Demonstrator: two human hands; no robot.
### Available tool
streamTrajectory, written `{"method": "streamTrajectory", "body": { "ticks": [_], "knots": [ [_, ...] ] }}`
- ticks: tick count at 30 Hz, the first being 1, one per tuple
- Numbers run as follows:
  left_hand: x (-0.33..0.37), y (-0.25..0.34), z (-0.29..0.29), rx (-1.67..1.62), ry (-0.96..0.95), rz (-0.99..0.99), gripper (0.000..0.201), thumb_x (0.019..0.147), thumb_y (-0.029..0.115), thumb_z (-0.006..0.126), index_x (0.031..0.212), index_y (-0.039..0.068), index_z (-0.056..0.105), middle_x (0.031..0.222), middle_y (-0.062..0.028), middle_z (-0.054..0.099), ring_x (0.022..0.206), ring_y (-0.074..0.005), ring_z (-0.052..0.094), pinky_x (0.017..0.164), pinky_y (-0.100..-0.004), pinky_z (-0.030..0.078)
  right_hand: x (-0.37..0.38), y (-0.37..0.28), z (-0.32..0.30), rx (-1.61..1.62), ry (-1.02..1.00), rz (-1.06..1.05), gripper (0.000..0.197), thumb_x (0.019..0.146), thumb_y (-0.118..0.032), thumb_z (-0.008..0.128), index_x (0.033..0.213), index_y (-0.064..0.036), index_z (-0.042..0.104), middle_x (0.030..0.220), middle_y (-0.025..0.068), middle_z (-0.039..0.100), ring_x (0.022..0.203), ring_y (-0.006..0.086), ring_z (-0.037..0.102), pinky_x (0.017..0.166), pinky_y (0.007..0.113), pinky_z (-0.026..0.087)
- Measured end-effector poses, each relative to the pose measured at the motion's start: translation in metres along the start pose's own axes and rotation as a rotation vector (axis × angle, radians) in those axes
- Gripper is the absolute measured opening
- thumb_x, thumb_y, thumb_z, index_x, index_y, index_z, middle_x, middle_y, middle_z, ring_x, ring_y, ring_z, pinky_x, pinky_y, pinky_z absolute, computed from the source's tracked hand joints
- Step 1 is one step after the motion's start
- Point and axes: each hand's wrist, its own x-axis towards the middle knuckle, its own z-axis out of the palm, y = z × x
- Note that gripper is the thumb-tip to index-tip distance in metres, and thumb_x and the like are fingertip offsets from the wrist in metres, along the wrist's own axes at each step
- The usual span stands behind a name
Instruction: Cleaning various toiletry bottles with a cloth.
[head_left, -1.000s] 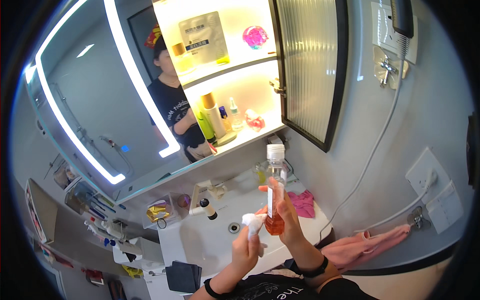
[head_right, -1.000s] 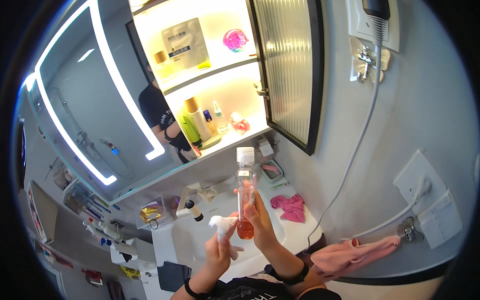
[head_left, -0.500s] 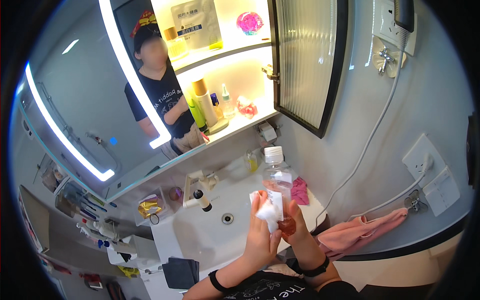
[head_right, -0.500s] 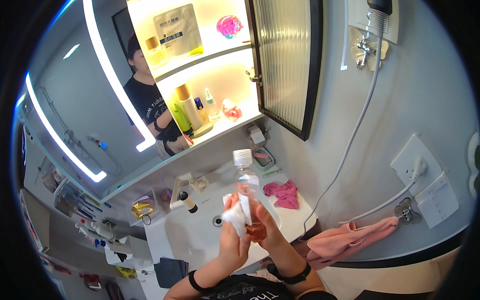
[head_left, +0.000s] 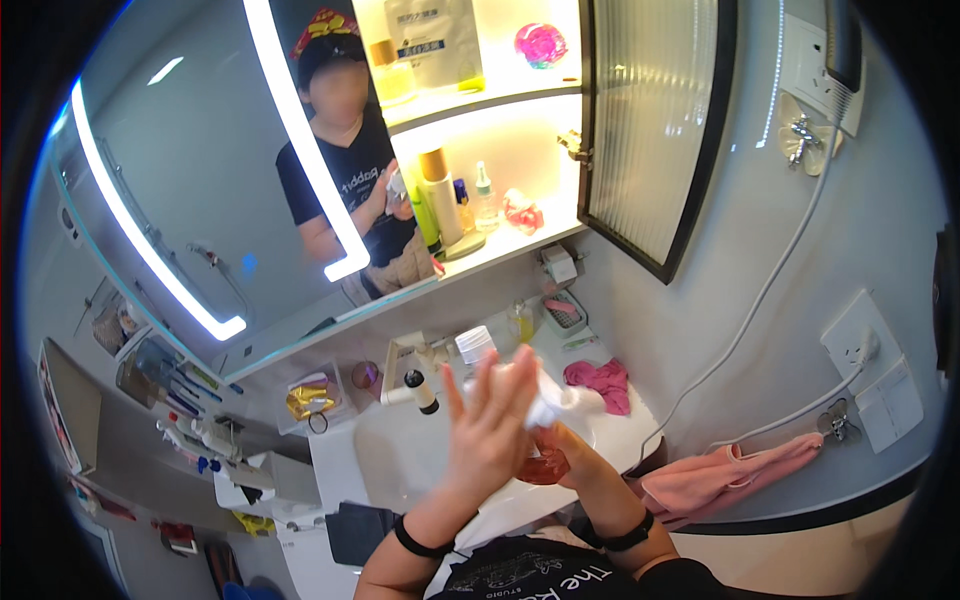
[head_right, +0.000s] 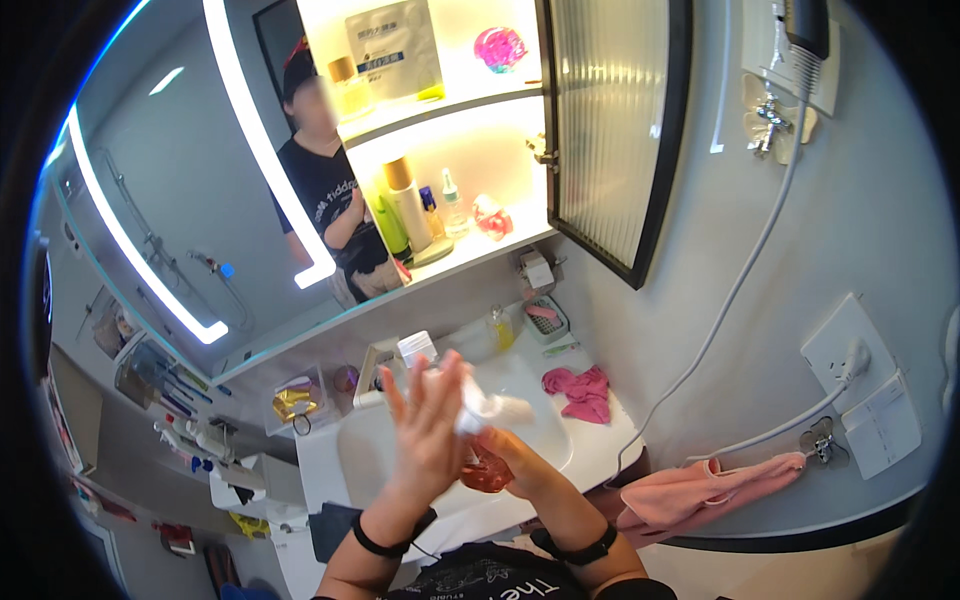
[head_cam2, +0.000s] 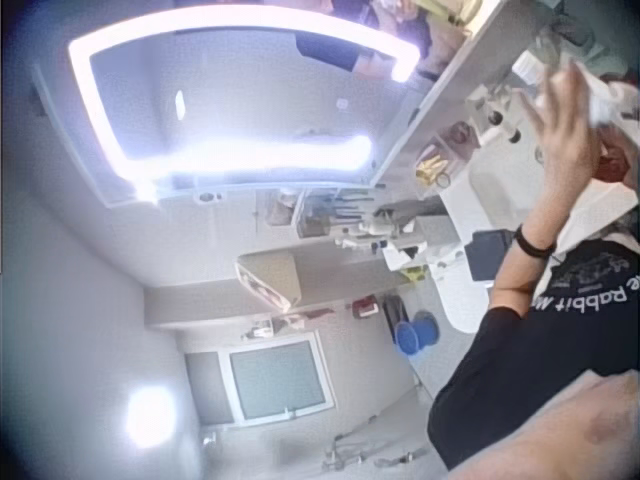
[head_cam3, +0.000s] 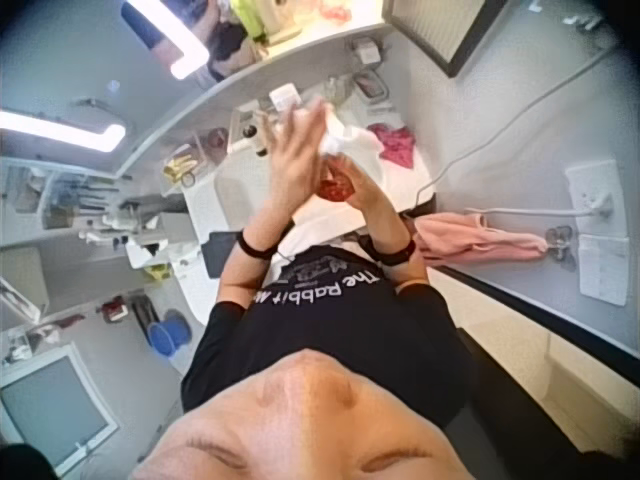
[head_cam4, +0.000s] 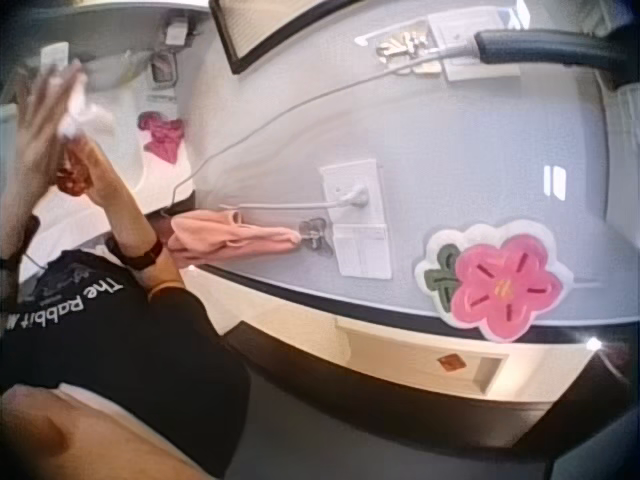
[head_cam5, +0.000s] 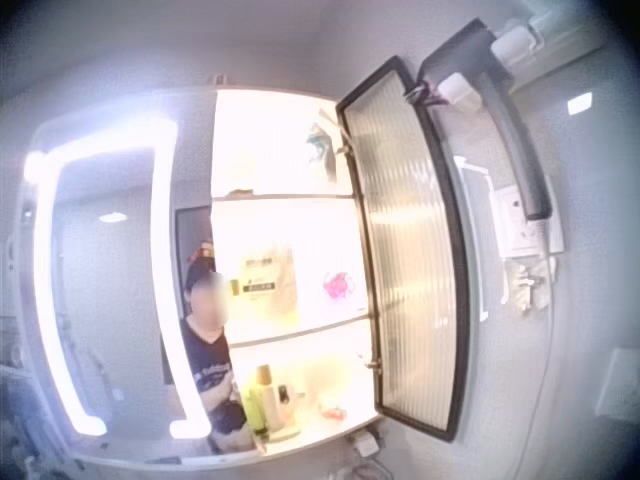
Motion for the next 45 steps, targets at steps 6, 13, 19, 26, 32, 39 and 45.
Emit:
{"method": "streamTrajectory", "body": {
  "ticks": [6, 13, 19, 26, 32, 39, 45],
  "knots": [
    [-0.006, -0.057, -0.014, -0.16, 0.261, -0.391, 0.036, 0.098, 0.015, 0.041, 0.129, -0.003, 0.044, 0.142, -0.0171, 0.037, 0.133, -0.0347, 0.032, 0.108, -0.0448, 0.023, 0.012, -0.016, 0.024, -0.079, -0.23, -0.019, 0.088, 0.079, -0.062, 0.058, 0.138, -0.0006, 0.033, 0.098, 0.0132, 0.054, 0.066, 0.01, 0.049, 0.047, 0.018, 0.037],
    [-0.015, -0.043, -0.035, -1.166, 0.615, -0.771, 0.049, 0.101, 0.033, 0.033, 0.139, 0.003, 0.032, 0.137, -0.012, 0.043, 0.126, -0.0239, 0.043, 0.104, -0.0373, 0.034, 0.012, -0.019, 0.032, -0.175, -0.285, 0.094, 0.085, 0.084, -0.052, 0.059, 0.144, -0.0016, 0.026, 0.116, 0.0141, 0.051, 0.082, 0.0124, 0.051, 0.064, 0.021, 0.043],
    [-0.009, -0.03, -0.047, -1.715, 0.489, -0.738, 0.053, 0.099, 0.044, 0.028, 0.131, 0.004, 0.043, 0.13, -0.0149, 0.05, 0.121, -0.0277, 0.048, 0.1, -0.0421, 0.039, 0.016, -0.013, 0.04, -0.511, -0.117, -0.036, 0.081, 0.084, -0.034, 0.064, 0.144, 0.001, 0.024, 0.114, 0.0085, 0.052, 0.082, 0.0084, 0.051, 0.069, 0.021, 0.043],
    [-0.011, -0.034, -0.042, -1.272, 0.234, -0.696, 0.055, 0.095, 0.038, 0.049, 0.131, -0.003, 0.04, 0.12, -0.0146, 0.055, 0.112, -0.0213, 0.053, 0.097, -0.0329, 0.041, 0.013, -0.015, 0.029, -0.494, -0.095, 0.051, 0.077, 0.082, -0.024, 0.066, 0.142, 0.0032, 0.026, 0.111, 0.0091, 0.049, 0.083, 0.0089, 0.052, 0.07, 0.023, 0.046],
    [-0.018, -0.042, -0.037, -1.267, 0.105, -0.732, 0.037, 0.098, 0.024, 0.046, 0.128, 0.003, 0.041, 0.114, -0.016, 0.058, 0.108, -0.0222, 0.056, 0.093, -0.0332, 0.045, 0.015, -0.016, 0.043, -0.815, 0.036, -0.259, 0.078, 0.076, -0.023, 0.073, 0.139, 0.0011, 0.034, 0.108, 0.0102, 0.05, 0.088, 0.0157, 0.052, 0.072, 0.028, 0.047],
    [-0.011, -0.014, -0.045, -0.84, 0.21, -0.847, 0.031, 0.095, 0.014, 0.05, 0.125, 0.005, 0.048, 0.105, -0.005, 0.058, 0.093, -0.0096, 0.053, 0.081, -0.0229, 0.044, 0.017, -0.019, 0.058, -2.068, 0.368, -0.869, 0.083, 0.062, -0.025, 0.08, 0.132, 0.0013, 0.044, 0.105, 0.0136, 0.053, 0.087, 0.0255, 0.053, 0.066, 0.034, 0.048],
    [-0.029, -0.032, -0.032, -1.279, 0.31, -0.703, 0.033, 0.094, 0.012, 0.053, 0.123, 0.001, 0.045, 0.107, -0.0098, 0.059, 0.096, -0.0138, 0.057, 0.086, -0.0265, 0.045, 0.005, -0.021, 0.075, -1.787, 0.283, -0.728, 0.078, 0.069, -0.028, 0.076, 0.134, -0.0003, 0.042, 0.095, 0.0096, 0.053, 0.077, 0.0217, 0.054, 0.068, 0.03, 0.046]
  ]
}}
